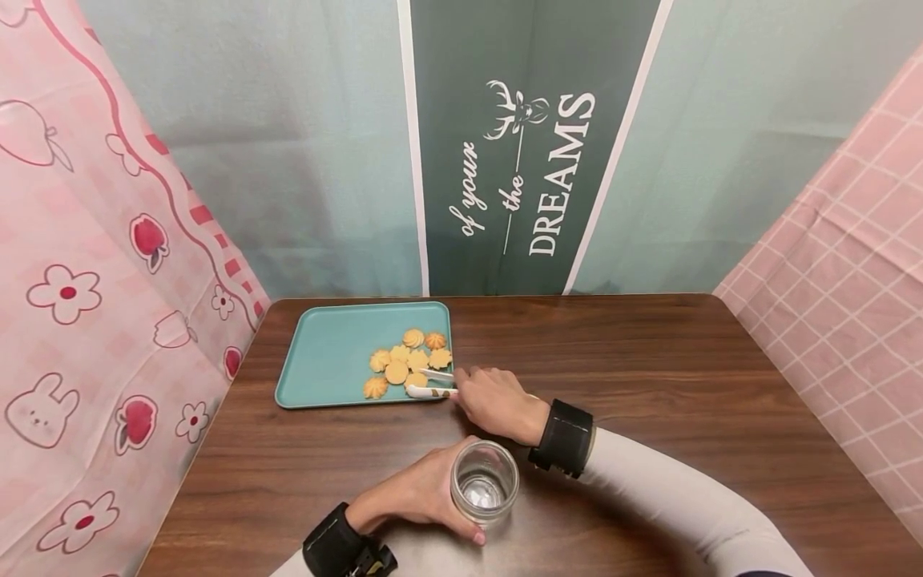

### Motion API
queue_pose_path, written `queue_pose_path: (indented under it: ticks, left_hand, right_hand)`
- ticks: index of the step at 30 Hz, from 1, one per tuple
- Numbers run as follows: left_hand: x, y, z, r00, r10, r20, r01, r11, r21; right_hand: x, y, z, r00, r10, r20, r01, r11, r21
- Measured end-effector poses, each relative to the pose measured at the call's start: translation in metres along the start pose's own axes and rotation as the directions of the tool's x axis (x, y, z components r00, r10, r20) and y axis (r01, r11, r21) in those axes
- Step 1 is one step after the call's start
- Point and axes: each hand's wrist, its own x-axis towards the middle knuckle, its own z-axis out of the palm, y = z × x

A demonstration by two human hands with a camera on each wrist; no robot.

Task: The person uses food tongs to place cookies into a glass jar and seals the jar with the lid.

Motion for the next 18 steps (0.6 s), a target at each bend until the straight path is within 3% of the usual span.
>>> queue_pose_path:
  ticks: [18]
  left_hand:
    - [0.0007,-0.0002,0.0002,1.0,0.001,0.002,-0.001,1.0,0.0]
  right_hand:
    - [0.0006,0.0001,0.0057,0.999,-0.024,-0.029,0.023,0.999,-0.05]
